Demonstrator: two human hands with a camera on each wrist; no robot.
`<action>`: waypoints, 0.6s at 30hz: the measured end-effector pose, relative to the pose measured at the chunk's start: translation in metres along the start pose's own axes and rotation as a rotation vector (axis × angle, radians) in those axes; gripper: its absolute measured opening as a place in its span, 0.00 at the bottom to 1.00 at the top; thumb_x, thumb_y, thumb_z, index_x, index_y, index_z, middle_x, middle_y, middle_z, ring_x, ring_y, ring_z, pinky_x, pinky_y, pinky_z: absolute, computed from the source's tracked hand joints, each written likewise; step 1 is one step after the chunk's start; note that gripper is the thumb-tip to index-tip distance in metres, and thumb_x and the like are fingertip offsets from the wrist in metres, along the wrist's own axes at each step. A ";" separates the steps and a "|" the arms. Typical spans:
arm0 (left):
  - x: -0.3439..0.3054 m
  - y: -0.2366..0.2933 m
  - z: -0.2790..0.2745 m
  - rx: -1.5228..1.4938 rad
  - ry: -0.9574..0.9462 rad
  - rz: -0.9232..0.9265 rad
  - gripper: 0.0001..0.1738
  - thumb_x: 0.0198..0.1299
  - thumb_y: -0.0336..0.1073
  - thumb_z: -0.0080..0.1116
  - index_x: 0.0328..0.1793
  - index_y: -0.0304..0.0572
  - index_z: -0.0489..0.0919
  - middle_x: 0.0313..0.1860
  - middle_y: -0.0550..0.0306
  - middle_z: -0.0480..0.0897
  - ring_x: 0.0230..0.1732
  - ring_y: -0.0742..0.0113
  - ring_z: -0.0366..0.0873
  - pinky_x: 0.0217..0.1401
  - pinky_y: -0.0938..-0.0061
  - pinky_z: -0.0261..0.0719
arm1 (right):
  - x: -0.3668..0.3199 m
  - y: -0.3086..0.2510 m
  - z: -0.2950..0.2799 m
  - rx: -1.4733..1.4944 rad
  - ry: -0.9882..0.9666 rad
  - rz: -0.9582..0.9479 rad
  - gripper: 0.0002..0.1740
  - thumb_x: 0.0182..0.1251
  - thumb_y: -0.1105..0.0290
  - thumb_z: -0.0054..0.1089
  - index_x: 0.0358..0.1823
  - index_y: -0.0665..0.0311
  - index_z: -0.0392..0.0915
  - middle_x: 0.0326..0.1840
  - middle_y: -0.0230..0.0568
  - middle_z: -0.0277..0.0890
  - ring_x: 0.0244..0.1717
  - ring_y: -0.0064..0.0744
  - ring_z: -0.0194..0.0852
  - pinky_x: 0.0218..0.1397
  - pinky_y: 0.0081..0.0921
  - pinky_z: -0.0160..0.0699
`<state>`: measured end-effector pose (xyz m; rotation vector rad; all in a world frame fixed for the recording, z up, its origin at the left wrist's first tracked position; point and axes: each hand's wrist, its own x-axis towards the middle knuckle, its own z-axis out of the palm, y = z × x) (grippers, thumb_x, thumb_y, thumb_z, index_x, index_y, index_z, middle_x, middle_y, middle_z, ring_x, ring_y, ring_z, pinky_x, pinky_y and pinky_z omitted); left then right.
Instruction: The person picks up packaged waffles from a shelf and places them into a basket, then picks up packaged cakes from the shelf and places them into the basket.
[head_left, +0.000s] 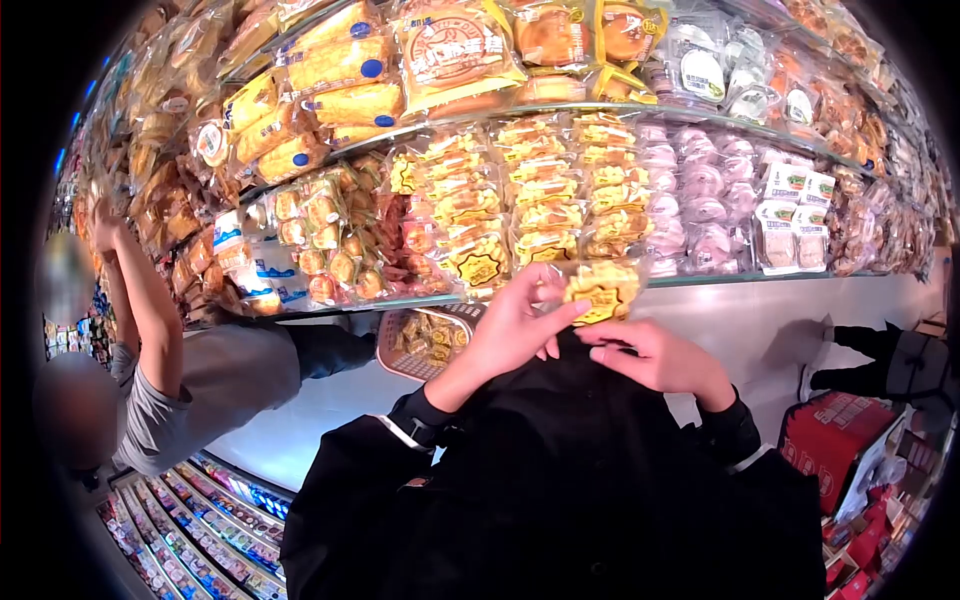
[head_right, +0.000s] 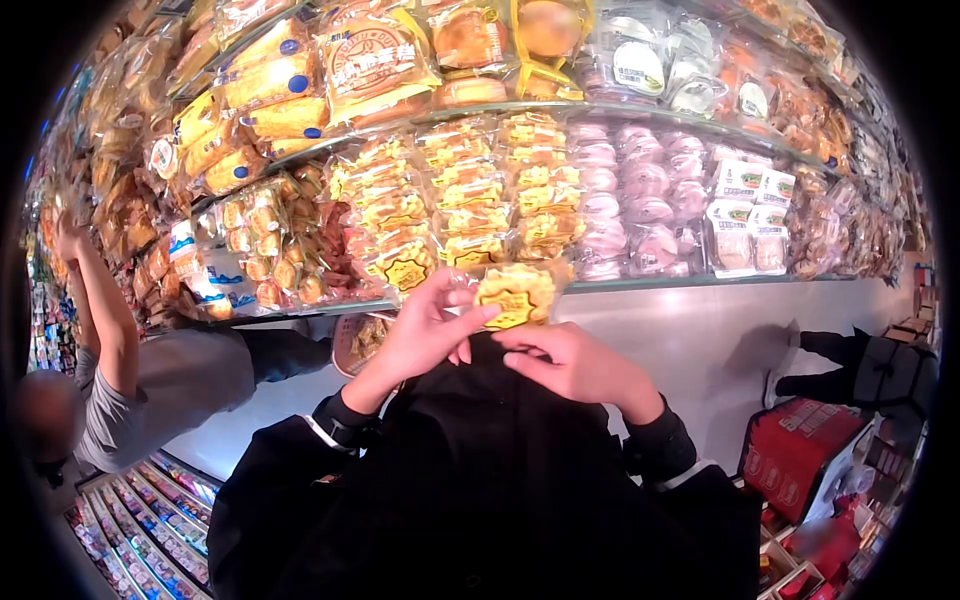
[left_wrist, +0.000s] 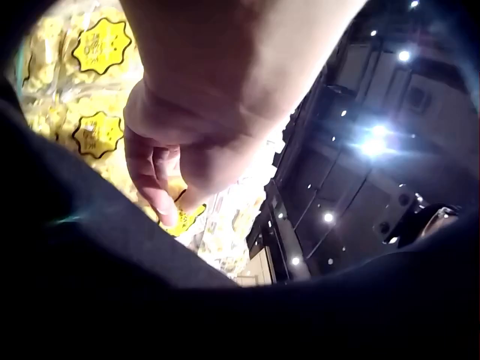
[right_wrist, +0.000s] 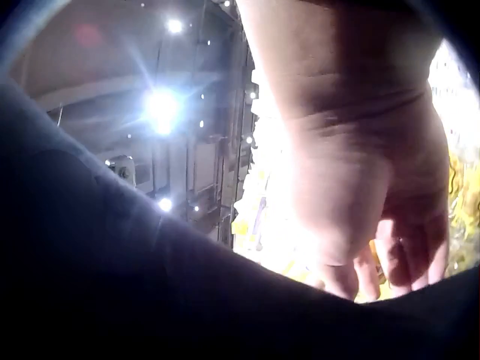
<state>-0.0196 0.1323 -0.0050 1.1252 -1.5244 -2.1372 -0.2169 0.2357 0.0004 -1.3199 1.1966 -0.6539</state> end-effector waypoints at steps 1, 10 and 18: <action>0.003 -0.009 0.009 -0.053 -0.054 0.048 0.17 0.63 0.31 0.63 0.50 0.42 0.65 0.33 0.58 0.81 0.16 0.77 0.76 0.13 0.85 0.69 | -0.008 0.008 -0.005 -0.087 0.060 0.034 0.17 0.68 0.68 0.60 0.55 0.68 0.77 0.46 0.45 0.82 0.45 0.33 0.81 0.49 0.26 0.77; 0.040 -0.080 0.068 -0.240 -0.278 0.061 0.28 0.62 0.29 0.64 0.63 0.44 0.61 0.55 0.51 0.77 0.27 0.74 0.81 0.23 0.83 0.76 | -0.034 0.079 -0.003 0.697 0.608 0.080 0.21 0.65 0.70 0.64 0.58 0.67 0.71 0.49 0.37 0.79 0.49 0.27 0.76 0.55 0.25 0.73; 0.050 -0.050 0.056 0.553 0.501 0.456 0.38 0.51 0.38 0.74 0.67 0.41 0.70 0.45 0.50 0.83 0.23 0.72 0.79 0.28 0.78 0.78 | 0.010 0.047 -0.091 -0.942 0.493 -0.492 0.20 0.54 0.67 0.69 0.49 0.62 0.76 0.45 0.37 0.77 0.49 0.40 0.73 0.51 0.33 0.70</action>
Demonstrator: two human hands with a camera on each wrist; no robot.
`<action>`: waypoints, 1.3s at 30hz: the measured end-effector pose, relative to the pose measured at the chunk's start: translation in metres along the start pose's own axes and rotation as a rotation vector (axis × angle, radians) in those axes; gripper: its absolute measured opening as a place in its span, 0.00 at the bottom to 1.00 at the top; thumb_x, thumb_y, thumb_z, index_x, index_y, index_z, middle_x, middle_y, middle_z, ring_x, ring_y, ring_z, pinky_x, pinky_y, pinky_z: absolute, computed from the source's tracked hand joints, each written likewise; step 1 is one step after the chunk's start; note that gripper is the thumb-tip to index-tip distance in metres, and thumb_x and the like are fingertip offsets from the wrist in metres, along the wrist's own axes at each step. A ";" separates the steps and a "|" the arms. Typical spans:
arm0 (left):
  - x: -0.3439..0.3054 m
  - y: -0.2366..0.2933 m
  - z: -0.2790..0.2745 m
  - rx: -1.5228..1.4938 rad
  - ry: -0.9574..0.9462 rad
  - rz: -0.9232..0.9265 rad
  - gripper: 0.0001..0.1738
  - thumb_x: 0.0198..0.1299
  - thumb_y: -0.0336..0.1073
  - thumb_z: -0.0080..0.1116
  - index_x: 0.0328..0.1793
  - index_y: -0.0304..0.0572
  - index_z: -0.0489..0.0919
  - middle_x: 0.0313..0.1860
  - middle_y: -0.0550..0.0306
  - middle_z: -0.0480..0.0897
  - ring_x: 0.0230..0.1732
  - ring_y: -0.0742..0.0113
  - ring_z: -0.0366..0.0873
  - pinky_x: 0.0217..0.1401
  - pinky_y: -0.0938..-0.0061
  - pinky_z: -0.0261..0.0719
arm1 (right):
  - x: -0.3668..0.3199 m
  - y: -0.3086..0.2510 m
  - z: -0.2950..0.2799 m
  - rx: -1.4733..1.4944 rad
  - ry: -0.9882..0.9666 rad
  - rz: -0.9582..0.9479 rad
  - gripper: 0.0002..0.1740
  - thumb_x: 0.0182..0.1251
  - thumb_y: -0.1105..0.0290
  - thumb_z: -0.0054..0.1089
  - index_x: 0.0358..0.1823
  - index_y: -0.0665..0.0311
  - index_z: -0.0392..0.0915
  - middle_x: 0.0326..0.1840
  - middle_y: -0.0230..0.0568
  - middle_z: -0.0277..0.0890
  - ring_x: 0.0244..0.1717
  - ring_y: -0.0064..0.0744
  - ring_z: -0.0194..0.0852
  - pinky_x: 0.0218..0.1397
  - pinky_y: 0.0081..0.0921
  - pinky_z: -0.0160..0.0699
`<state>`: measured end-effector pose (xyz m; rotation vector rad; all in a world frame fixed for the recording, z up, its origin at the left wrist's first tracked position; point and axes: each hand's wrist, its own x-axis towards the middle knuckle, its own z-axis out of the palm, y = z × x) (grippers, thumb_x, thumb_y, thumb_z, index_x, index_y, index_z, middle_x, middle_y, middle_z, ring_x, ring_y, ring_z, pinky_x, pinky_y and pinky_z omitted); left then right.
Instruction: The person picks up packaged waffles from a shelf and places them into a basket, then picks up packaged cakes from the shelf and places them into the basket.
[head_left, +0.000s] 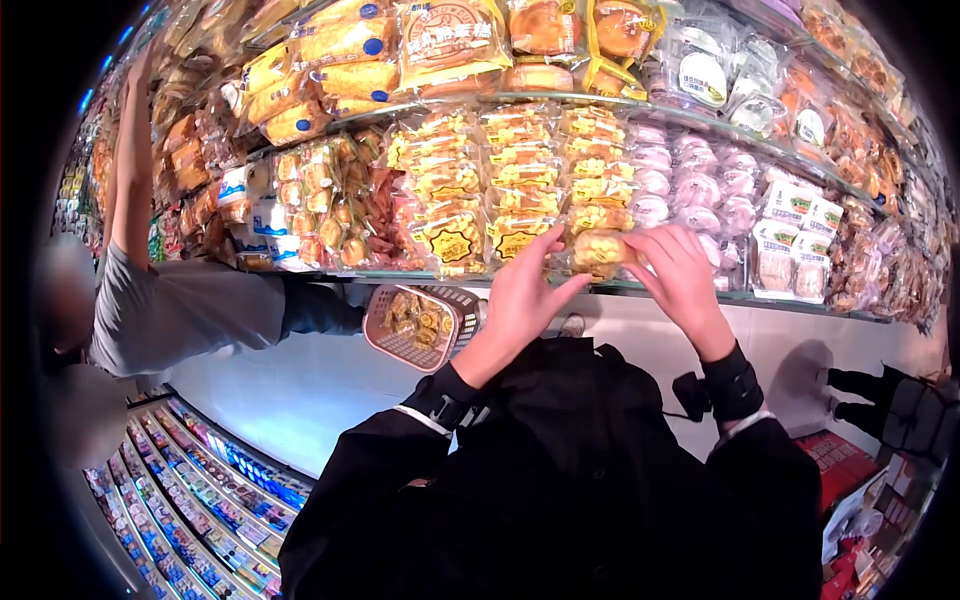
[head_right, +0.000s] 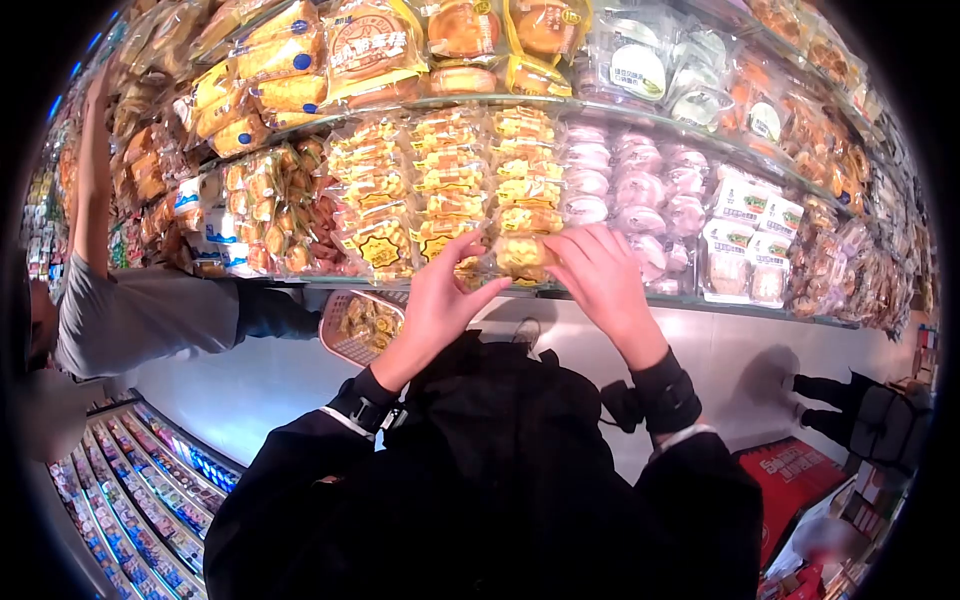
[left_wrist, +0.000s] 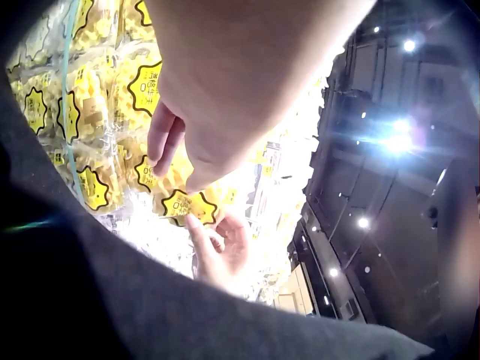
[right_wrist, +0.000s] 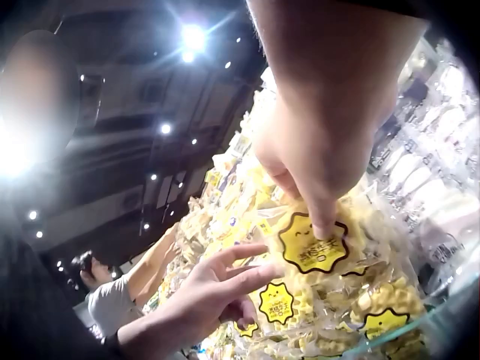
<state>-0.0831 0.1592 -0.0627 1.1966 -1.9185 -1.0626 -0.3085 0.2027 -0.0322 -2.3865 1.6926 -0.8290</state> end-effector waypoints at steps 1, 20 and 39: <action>0.003 -0.001 0.003 0.152 0.042 0.083 0.35 0.52 0.40 0.73 0.66 0.43 0.72 0.44 0.51 0.83 0.23 0.68 0.79 0.28 0.75 0.79 | 0.009 0.002 0.002 -0.046 -0.032 -0.039 0.21 0.53 0.66 0.69 0.49 0.61 0.77 0.46 0.37 0.77 0.49 0.42 0.73 0.51 0.33 0.70; 0.032 -0.041 0.022 0.369 0.022 0.122 0.20 0.55 0.43 0.69 0.44 0.40 0.74 0.30 0.52 0.85 0.32 0.54 0.85 0.30 0.65 0.81 | 0.018 -0.005 0.057 0.430 -0.411 0.261 0.10 0.62 0.68 0.56 0.36 0.67 0.81 0.30 0.57 0.78 0.34 0.56 0.78 0.37 0.43 0.76; 0.005 -0.066 -0.017 0.155 0.086 0.016 0.10 0.59 0.37 0.66 0.39 0.36 0.83 0.28 0.50 0.84 0.28 0.60 0.83 0.30 0.72 0.79 | 0.041 0.017 0.064 0.563 -0.596 0.300 0.18 0.72 0.60 0.49 0.35 0.70 0.76 0.25 0.53 0.73 0.27 0.46 0.71 0.36 0.35 0.71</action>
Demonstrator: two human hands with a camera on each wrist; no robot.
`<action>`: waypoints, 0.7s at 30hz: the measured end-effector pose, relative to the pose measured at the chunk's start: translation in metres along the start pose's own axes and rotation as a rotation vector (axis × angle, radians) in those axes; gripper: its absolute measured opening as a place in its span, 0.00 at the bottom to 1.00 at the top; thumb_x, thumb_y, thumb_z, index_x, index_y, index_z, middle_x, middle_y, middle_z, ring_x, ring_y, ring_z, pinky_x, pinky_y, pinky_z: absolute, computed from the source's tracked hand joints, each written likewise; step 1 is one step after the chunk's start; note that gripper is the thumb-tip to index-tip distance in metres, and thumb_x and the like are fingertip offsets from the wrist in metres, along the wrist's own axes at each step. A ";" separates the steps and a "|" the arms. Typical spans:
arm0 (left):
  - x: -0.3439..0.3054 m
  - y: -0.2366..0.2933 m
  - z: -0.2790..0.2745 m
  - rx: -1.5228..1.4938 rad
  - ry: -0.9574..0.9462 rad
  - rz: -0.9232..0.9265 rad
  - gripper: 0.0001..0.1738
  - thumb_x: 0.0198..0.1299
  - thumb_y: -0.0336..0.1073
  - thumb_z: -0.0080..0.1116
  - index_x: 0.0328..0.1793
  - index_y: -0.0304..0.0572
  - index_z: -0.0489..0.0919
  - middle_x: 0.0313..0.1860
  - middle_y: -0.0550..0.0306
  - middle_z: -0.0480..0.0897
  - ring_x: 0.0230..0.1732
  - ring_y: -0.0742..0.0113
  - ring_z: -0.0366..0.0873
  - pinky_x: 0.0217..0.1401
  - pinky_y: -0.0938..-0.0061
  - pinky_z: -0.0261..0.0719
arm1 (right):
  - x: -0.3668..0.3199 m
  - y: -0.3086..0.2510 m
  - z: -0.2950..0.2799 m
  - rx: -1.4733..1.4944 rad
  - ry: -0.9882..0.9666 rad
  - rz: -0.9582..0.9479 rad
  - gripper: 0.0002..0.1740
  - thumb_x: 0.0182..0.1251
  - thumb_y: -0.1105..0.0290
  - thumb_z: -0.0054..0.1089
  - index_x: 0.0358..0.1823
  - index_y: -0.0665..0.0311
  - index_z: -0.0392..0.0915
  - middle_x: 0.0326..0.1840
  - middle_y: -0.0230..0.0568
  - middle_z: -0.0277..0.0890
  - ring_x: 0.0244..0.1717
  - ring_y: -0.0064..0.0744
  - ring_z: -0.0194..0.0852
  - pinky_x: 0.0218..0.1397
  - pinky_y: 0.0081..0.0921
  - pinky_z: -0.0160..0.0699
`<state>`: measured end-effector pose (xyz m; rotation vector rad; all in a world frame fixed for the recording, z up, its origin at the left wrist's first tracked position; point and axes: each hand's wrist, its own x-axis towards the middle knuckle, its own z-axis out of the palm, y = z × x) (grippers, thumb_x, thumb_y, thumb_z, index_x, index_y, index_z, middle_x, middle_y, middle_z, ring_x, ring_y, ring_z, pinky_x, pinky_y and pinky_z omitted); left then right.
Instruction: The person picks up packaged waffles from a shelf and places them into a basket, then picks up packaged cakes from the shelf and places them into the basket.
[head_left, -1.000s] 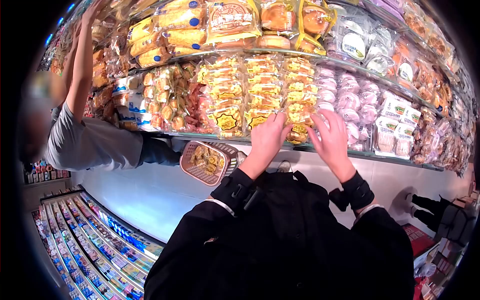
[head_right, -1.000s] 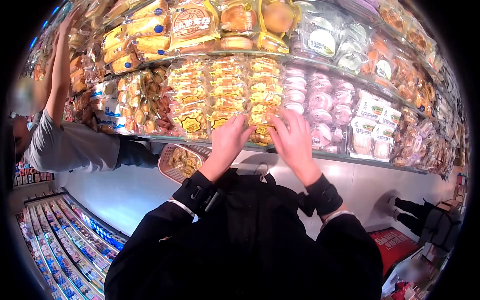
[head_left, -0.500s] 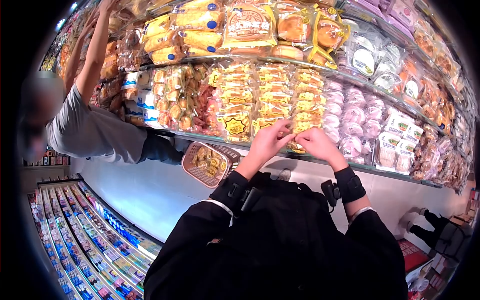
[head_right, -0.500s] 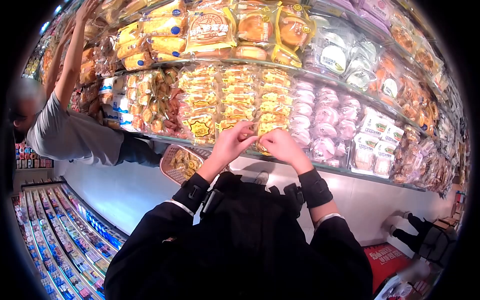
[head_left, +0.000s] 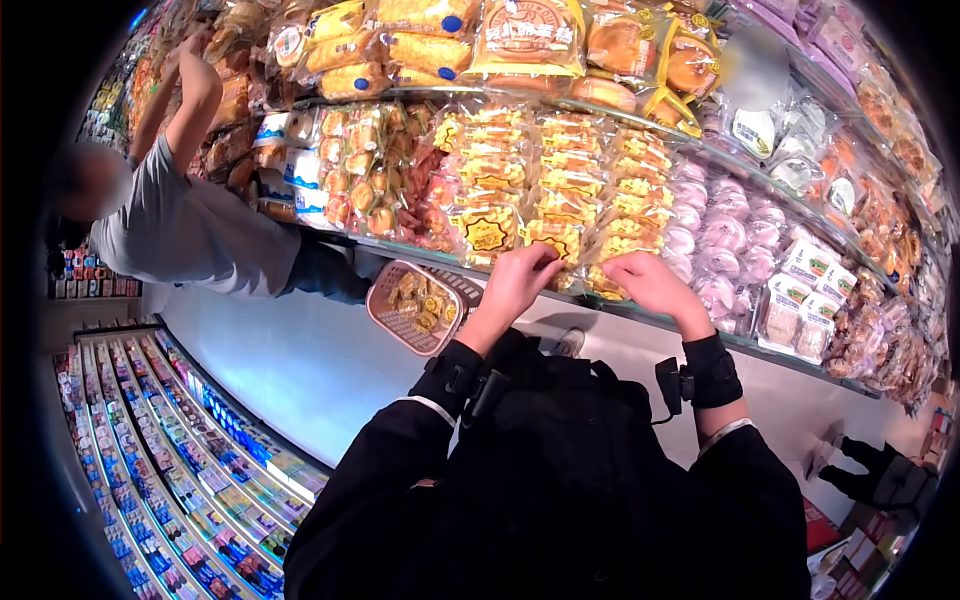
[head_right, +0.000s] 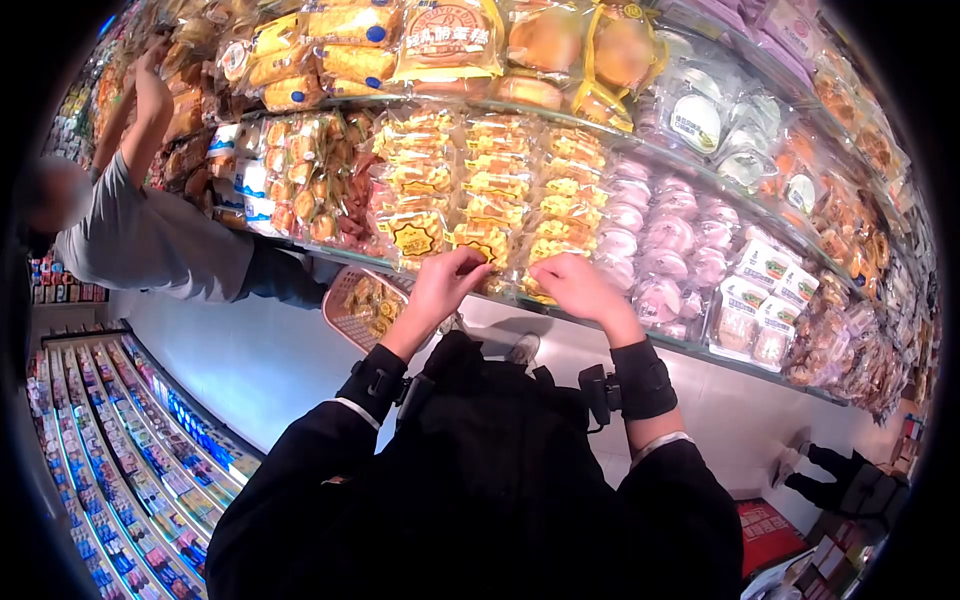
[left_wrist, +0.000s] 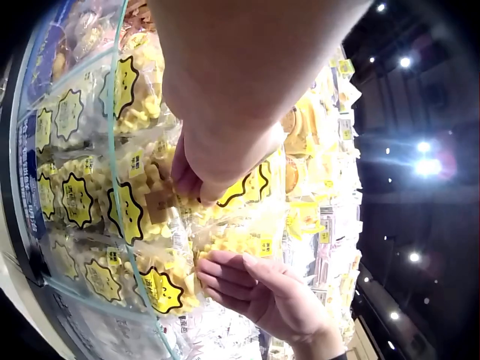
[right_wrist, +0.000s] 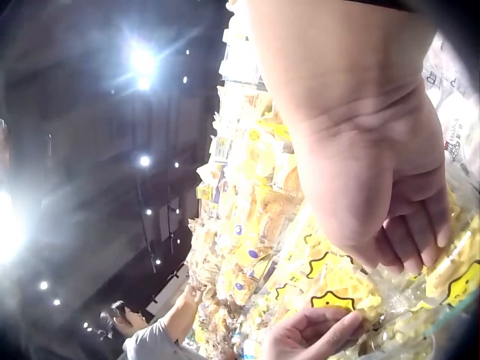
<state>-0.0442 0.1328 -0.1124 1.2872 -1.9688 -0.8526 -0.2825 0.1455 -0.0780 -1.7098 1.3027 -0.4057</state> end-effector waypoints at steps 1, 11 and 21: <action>-0.002 -0.002 -0.001 -0.047 0.004 0.046 0.10 0.59 0.36 0.66 0.40 0.37 0.83 0.31 0.50 0.85 0.31 0.60 0.84 0.31 0.72 0.79 | -0.003 -0.002 -0.001 0.005 -0.014 -0.001 0.18 0.72 0.60 0.49 0.35 0.70 0.76 0.25 0.53 0.73 0.27 0.46 0.71 0.36 0.35 0.71; -0.058 -0.011 -0.081 -0.103 -0.064 -0.062 0.08 0.60 0.31 0.65 0.42 0.33 0.83 0.34 0.52 0.85 0.36 0.67 0.85 0.39 0.75 0.82 | -0.045 -0.015 0.015 0.336 -0.137 0.039 0.18 0.75 0.61 0.51 0.47 0.71 0.80 0.39 0.42 0.84 0.41 0.21 0.76 0.47 0.22 0.74; -0.193 -0.126 -0.208 -0.060 -0.125 -0.631 0.21 0.61 0.39 0.64 0.55 0.31 0.78 0.42 0.46 0.86 0.43 0.60 0.85 0.48 0.70 0.82 | 0.000 -0.063 0.192 0.498 -0.183 0.156 0.25 0.72 0.64 0.56 0.65 0.71 0.69 0.58 0.49 0.78 0.57 0.35 0.77 0.61 0.28 0.73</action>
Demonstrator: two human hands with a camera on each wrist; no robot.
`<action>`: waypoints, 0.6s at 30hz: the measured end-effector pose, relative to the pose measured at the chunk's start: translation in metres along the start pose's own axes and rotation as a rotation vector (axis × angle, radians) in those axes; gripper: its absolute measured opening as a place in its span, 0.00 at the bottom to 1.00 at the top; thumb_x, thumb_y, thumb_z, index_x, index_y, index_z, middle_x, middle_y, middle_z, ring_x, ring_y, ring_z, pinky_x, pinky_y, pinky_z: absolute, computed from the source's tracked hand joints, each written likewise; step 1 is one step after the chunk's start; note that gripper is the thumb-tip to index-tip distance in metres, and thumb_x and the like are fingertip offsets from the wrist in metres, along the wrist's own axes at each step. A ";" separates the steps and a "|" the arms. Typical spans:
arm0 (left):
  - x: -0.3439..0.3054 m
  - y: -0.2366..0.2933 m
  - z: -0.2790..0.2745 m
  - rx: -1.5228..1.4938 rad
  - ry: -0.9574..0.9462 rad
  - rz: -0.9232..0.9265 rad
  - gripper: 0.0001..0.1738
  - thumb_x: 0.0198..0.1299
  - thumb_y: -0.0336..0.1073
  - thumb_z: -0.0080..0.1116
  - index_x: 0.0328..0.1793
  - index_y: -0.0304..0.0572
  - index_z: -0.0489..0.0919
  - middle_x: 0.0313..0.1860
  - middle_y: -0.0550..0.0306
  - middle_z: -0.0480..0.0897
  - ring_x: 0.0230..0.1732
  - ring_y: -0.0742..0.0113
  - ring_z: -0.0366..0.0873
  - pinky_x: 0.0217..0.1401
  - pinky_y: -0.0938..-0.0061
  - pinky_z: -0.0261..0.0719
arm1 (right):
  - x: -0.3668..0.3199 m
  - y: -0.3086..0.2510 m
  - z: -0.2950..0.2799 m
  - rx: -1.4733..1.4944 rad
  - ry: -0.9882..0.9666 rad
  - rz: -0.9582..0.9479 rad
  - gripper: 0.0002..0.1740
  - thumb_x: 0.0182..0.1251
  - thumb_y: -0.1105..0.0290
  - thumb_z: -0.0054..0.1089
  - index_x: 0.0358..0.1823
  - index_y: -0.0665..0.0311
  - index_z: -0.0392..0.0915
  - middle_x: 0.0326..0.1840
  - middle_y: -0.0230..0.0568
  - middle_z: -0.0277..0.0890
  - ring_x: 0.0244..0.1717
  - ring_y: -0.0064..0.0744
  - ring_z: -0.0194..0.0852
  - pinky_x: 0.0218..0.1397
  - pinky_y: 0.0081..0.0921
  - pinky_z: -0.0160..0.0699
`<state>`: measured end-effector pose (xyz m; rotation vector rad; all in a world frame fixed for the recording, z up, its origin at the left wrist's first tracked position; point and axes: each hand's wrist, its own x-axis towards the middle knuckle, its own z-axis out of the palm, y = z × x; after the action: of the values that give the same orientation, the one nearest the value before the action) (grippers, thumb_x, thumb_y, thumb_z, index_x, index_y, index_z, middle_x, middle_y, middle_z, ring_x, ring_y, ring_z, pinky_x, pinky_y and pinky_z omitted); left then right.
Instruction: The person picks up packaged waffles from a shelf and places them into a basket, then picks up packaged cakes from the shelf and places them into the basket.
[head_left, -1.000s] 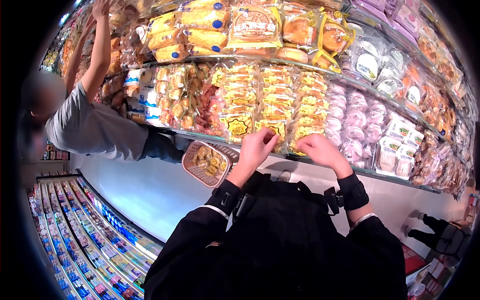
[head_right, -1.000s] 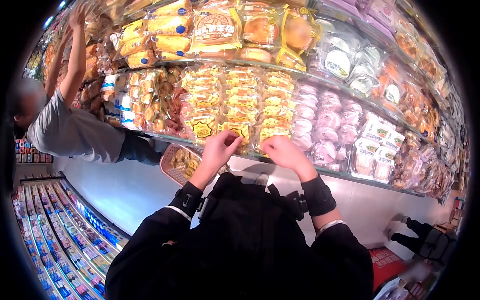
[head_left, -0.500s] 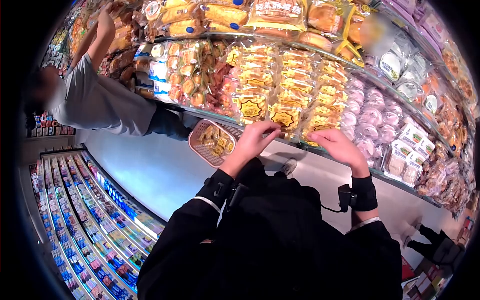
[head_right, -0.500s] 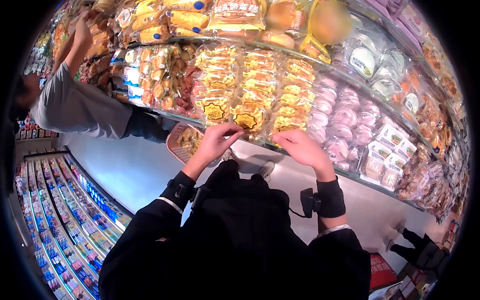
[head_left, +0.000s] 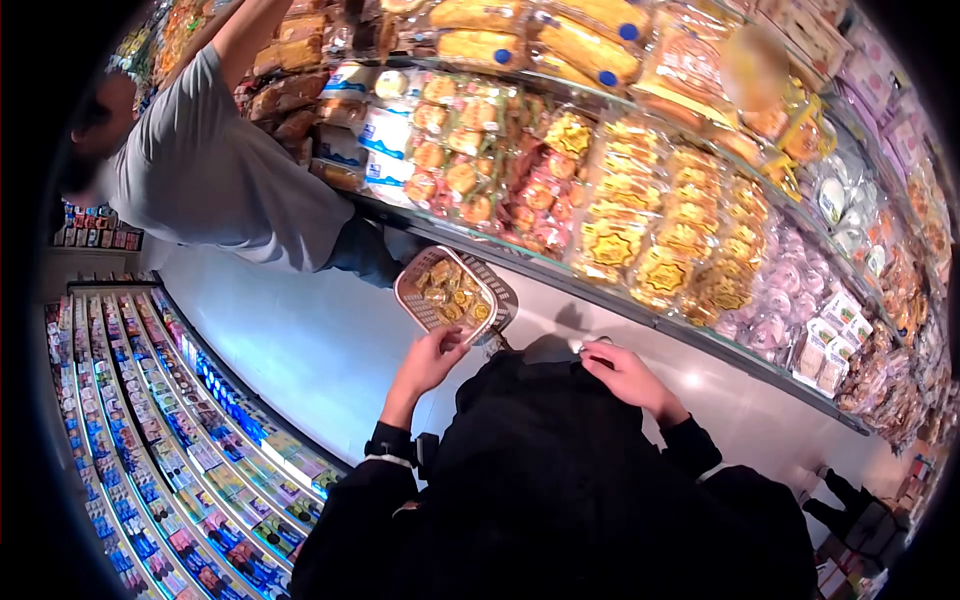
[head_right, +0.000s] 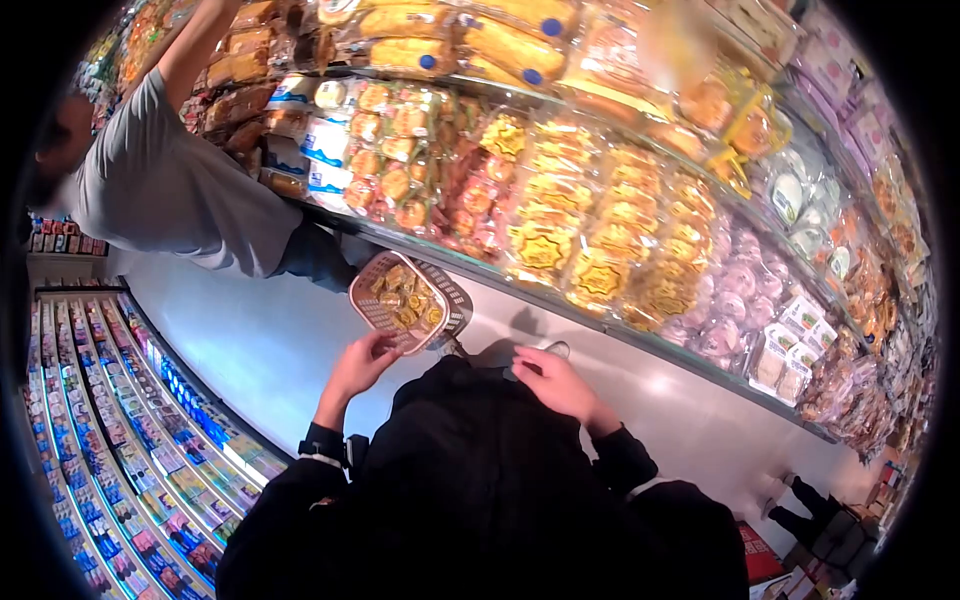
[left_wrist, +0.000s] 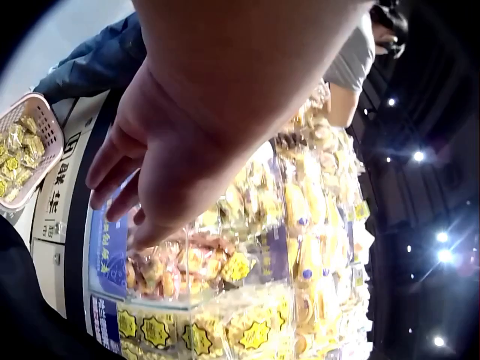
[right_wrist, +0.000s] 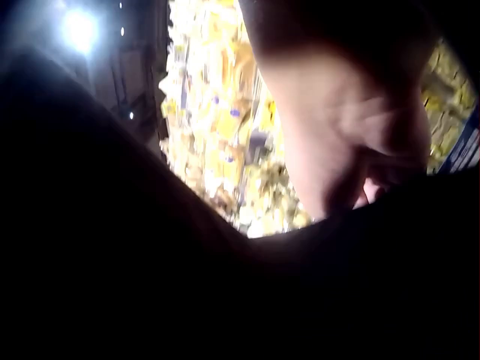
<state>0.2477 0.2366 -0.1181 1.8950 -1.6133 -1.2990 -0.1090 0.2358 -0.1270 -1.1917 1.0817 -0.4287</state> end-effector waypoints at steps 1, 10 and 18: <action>-0.002 -0.018 -0.009 0.035 -0.042 -0.028 0.23 0.61 0.40 0.64 0.58 0.32 0.77 0.45 0.43 0.85 0.45 0.56 0.85 0.50 0.67 0.82 | 0.020 -0.009 0.019 -0.010 0.008 -0.001 0.25 0.72 0.64 0.56 0.65 0.71 0.69 0.58 0.49 0.78 0.57 0.35 0.77 0.61 0.28 0.73; 0.006 -0.071 -0.063 -0.063 -0.068 0.009 0.24 0.62 0.42 0.63 0.58 0.33 0.75 0.46 0.42 0.84 0.47 0.50 0.84 0.51 0.64 0.81 | 0.301 -0.051 0.027 -0.081 0.936 -0.029 0.32 0.62 0.73 0.59 0.67 0.71 0.60 0.53 0.47 0.76 0.52 0.35 0.74 0.53 0.27 0.73; 0.023 -0.073 -0.083 -0.043 -0.087 0.044 0.22 0.61 0.42 0.63 0.56 0.35 0.76 0.45 0.42 0.84 0.47 0.48 0.84 0.50 0.62 0.80 | 0.334 -0.079 0.017 -0.125 1.228 0.389 0.54 0.45 0.58 0.75 0.73 0.63 0.53 0.65 0.62 0.60 0.67 0.57 0.62 0.68 0.45 0.63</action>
<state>0.3560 0.2130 -0.1381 1.7912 -1.6453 -1.4040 0.0814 -0.0400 -0.2050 -0.7174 2.3636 -0.8235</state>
